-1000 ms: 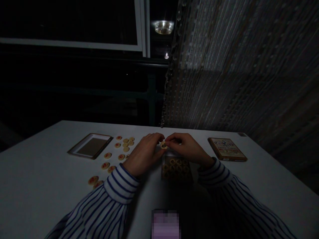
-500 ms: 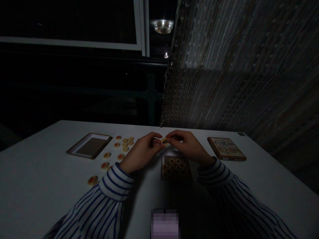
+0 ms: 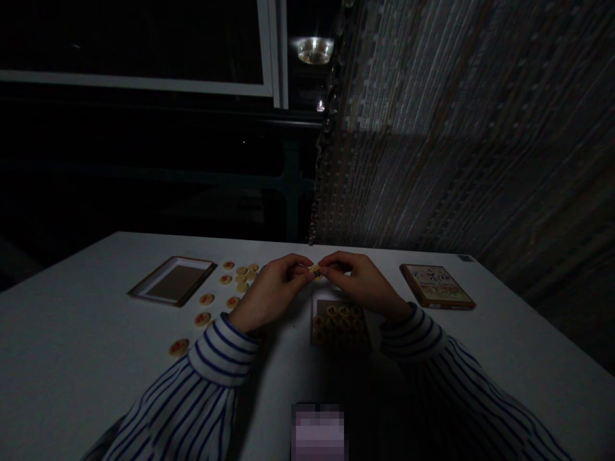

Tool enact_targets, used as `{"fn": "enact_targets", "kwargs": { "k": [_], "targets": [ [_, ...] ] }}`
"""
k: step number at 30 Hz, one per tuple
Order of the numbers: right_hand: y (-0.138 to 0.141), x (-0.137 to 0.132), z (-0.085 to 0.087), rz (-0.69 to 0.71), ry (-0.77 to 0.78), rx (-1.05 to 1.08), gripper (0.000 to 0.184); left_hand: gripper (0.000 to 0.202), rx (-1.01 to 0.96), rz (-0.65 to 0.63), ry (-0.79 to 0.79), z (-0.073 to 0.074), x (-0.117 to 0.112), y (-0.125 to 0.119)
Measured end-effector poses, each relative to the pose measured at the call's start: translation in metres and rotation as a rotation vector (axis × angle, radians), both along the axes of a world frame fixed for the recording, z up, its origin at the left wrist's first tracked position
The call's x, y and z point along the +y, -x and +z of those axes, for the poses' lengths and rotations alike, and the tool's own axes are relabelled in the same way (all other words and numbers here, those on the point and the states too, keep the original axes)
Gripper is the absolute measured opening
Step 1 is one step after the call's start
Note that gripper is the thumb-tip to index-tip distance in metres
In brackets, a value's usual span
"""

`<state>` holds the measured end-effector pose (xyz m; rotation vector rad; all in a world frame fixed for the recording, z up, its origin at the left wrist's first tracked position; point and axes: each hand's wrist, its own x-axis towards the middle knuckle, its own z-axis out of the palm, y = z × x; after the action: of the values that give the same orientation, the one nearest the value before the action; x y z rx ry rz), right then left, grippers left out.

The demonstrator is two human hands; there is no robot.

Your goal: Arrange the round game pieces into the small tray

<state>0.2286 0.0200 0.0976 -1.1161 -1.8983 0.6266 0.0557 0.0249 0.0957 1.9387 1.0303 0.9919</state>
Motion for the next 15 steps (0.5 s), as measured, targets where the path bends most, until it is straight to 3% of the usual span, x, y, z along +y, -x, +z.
{"fn": "enact_targets", "kwargs": {
  "k": [15],
  "targets": [
    [-0.0001,-0.0005,-0.0011,0.0,0.003,-0.016,0.017,0.023,0.021,-0.001,-0.041,-0.001,0.0022,0.001]
  ]
}}
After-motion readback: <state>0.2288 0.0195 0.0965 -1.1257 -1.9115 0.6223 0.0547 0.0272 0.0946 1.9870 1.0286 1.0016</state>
